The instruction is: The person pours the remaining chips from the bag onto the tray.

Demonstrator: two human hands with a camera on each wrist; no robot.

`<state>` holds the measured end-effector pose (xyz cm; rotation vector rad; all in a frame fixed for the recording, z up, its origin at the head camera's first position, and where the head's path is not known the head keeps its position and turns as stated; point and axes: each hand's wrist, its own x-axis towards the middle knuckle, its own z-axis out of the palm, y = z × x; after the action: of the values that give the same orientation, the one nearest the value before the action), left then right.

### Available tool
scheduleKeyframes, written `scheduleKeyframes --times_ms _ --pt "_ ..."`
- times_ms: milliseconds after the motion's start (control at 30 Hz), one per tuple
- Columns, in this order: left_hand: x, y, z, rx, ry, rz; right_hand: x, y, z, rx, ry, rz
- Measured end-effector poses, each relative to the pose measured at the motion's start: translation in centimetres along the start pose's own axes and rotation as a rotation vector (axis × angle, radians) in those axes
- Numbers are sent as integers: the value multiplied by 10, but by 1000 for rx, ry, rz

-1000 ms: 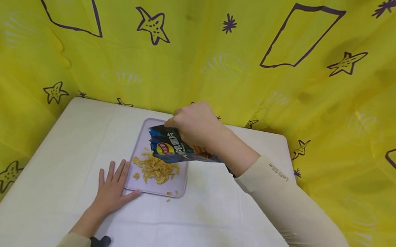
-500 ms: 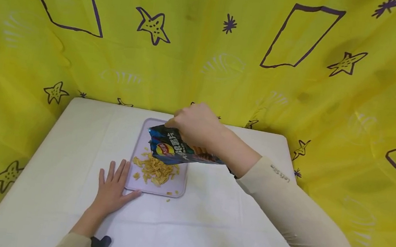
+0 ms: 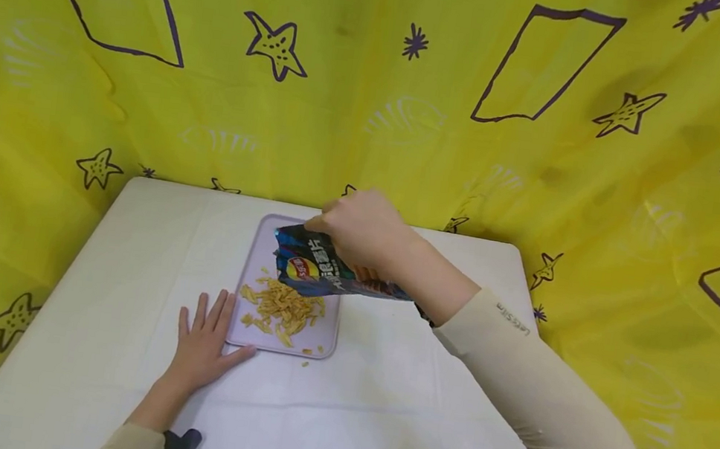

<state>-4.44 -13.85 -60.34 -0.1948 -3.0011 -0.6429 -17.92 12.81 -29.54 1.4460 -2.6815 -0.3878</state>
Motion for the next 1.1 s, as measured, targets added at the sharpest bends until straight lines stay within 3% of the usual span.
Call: scheduleKeyframes --times_ms 200,333,467,567,733,900,1100 --pt "-1 -1 0 7 0 -4 -3 5 4 42 9 45" --pt "-1 -1 1 3 3 -4 -13 15 10 154 95 158" --pt "-1 -1 2 1 -11 -11 -36 29 28 326 213 356" --pt "-1 -1 1 2 -26 -16 -61 37 52 524 313 505" --pt "-3 0 1 -1 -19 -8 -102 33 97 822 482 651" --pt "-2 0 1 -10 17 12 -126 22 118 928 548 717" --pt "-1 0 1 -20 -7 -1 -125 8 99 956 562 687"
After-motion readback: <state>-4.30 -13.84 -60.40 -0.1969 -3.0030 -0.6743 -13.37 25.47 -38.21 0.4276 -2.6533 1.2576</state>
